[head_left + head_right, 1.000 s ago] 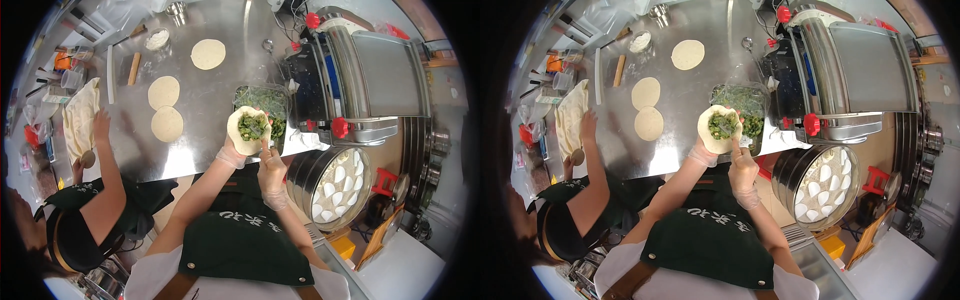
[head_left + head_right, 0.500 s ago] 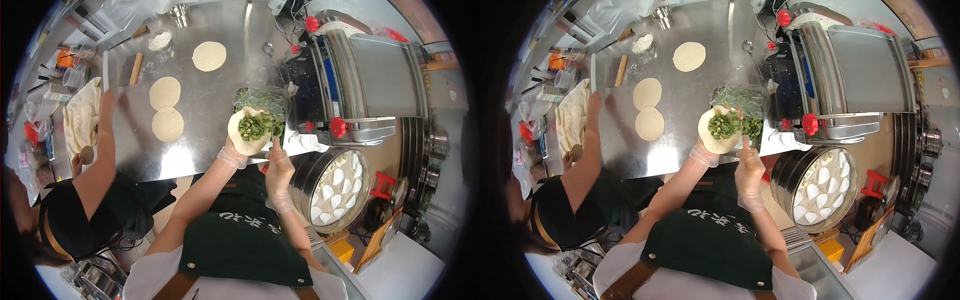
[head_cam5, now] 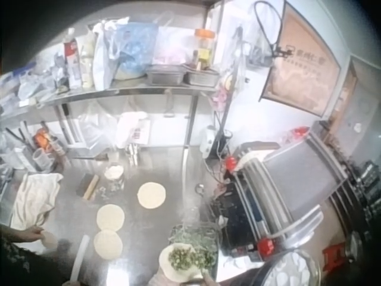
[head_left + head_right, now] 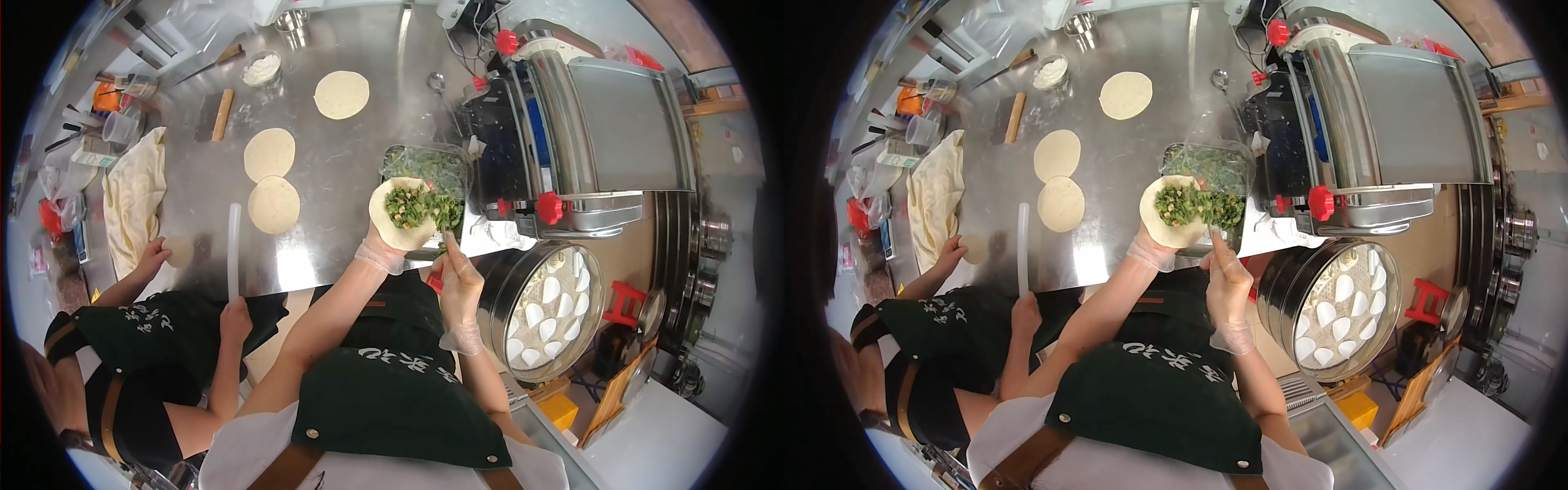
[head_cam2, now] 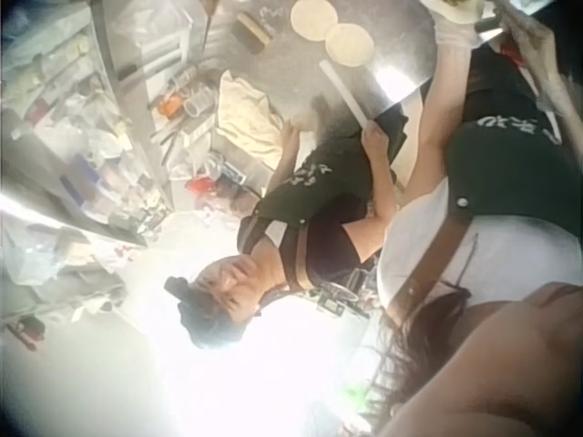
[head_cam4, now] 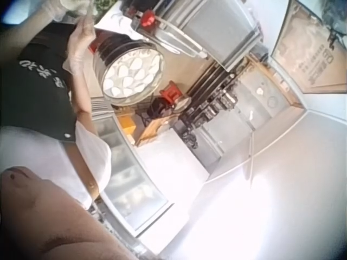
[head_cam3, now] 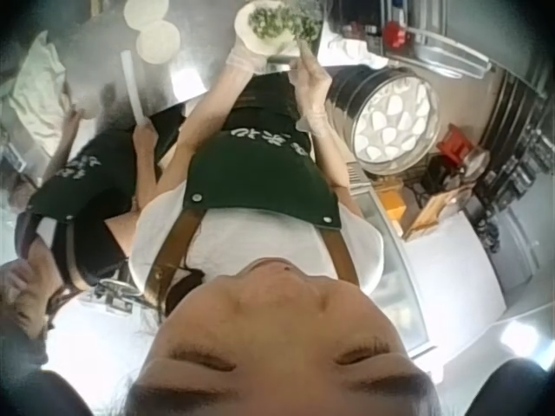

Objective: Preparing and filling dough to make steamed buns in a bakery.

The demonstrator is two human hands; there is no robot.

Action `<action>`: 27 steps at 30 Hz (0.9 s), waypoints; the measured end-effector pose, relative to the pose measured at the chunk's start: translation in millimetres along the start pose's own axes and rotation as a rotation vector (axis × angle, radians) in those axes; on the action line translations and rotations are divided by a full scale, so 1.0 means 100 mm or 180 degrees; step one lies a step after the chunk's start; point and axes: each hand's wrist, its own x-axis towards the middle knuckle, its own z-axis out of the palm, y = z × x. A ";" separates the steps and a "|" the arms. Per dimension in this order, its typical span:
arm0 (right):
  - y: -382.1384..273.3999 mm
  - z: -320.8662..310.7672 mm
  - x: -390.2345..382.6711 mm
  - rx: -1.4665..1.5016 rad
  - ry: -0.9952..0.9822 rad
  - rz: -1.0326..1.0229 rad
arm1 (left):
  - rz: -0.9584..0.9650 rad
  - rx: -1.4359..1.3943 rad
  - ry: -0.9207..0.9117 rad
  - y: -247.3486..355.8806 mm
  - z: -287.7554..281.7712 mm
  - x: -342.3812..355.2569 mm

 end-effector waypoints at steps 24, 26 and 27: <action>-0.07 0.12 0.22 -0.1753 0.0173 -0.0939 | -0.0413 -0.0823 0.0130 0.06 0.17 -0.05; 0.00 0.10 0.25 -0.1566 0.0063 -0.0867 | -0.0455 -0.0754 0.0214 0.06 0.20 -0.05; 0.04 0.08 0.23 -0.1011 0.0068 -0.0430 | -0.0495 -0.0684 0.0298 0.05 0.21 -0.04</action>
